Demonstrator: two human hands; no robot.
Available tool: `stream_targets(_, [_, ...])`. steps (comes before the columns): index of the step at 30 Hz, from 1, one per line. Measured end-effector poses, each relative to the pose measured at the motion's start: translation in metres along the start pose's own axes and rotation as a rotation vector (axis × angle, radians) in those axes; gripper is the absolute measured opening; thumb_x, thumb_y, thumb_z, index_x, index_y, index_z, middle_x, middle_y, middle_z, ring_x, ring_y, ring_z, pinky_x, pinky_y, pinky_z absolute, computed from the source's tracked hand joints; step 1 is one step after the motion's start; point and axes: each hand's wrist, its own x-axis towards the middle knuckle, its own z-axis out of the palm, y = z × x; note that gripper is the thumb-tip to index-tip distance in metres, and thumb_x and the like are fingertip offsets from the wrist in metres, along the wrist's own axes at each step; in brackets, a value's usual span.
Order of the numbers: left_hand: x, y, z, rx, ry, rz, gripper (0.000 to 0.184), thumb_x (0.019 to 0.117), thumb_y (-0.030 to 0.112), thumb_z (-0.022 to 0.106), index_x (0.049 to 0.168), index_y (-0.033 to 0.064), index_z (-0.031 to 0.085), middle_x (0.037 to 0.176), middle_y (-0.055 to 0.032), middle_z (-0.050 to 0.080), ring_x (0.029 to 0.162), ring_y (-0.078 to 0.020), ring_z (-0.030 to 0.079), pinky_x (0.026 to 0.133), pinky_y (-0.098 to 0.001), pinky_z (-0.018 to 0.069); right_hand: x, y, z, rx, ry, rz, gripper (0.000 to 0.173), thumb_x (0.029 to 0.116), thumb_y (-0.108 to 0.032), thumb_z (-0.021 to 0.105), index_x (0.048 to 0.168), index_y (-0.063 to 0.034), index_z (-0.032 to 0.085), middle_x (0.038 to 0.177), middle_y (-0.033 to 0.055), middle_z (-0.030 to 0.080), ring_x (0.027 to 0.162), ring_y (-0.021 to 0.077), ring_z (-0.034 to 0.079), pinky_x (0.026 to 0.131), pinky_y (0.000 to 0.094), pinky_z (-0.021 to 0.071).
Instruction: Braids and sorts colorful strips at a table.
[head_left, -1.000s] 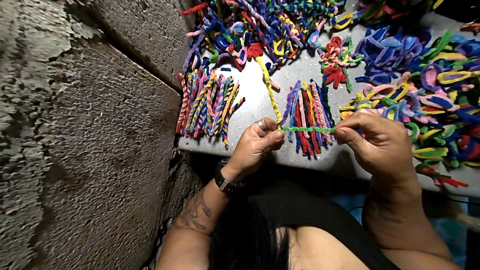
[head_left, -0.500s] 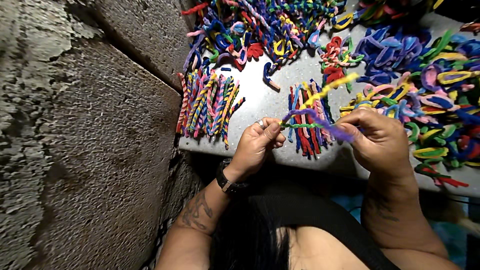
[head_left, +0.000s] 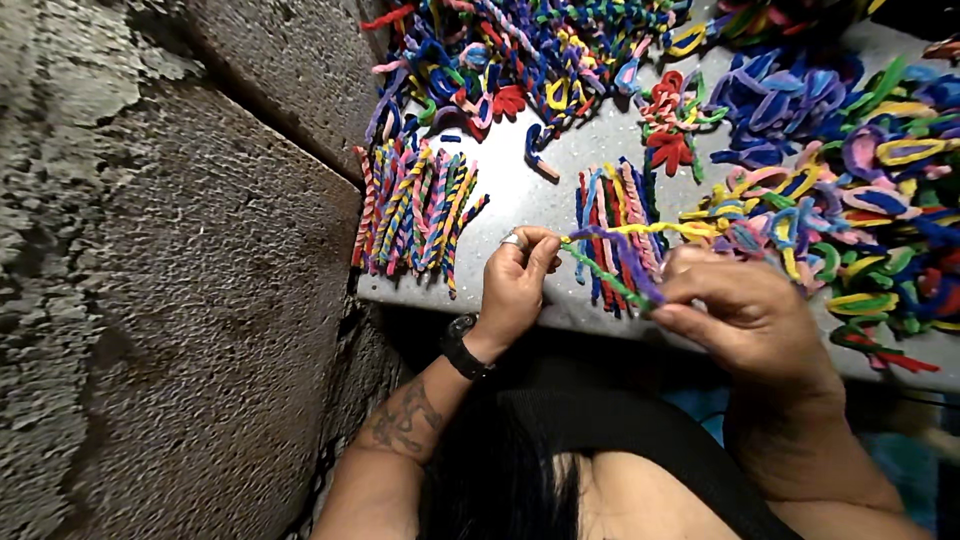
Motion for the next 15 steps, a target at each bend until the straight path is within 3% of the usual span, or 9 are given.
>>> stream_targets(5, [0.003, -0.010, 0.003, 0.283, 0.036, 0.242, 0.014, 0.1042, 0.010, 0.055, 0.102, -0.0014, 0.063, 0.093, -0.0055, 0.060, 0.077, -0.0039, 0.058, 0.071, -0.0176, 0.0516, 0.007, -0.013, 0.025, 0.078, -0.034, -0.072, 0.024, 0.1043, -0.020, 0.057, 0.088, -0.0054, 0.068, 0.079, -0.0035, 0.063, 0.082, -0.0012, 0.056, 0.079, 0.0149, 0.0452])
stream_targets(10, [0.010, -0.018, -0.003, 0.652, 0.059, 0.664, 0.015, 0.0999, 0.011, 0.063, 0.096, -0.0019, 0.071, 0.081, -0.0110, 0.062, 0.077, -0.0169, 0.060, 0.076, -0.0264, 0.0518, 0.014, -0.025, 0.014, 0.252, 0.206, 0.136, 0.015, 0.1034, -0.030, 0.061, 0.098, -0.0210, 0.071, 0.083, -0.0149, 0.069, 0.069, -0.0053, 0.063, 0.063, 0.0126, 0.0556])
stream_targets(15, [0.014, -0.017, -0.003, 0.749, -0.085, 0.773, 0.014, 0.0963, 0.011, 0.067, 0.093, 0.0004, 0.075, 0.075, -0.0108, 0.061, 0.072, -0.0210, 0.060, 0.068, -0.0290, 0.0519, 0.026, -0.025, 0.008, 0.294, 0.261, 0.232, 0.011, 0.1026, -0.023, 0.061, 0.099, -0.0184, 0.070, 0.080, -0.0134, 0.069, 0.060, -0.0037, 0.061, 0.056, 0.0123, 0.0540])
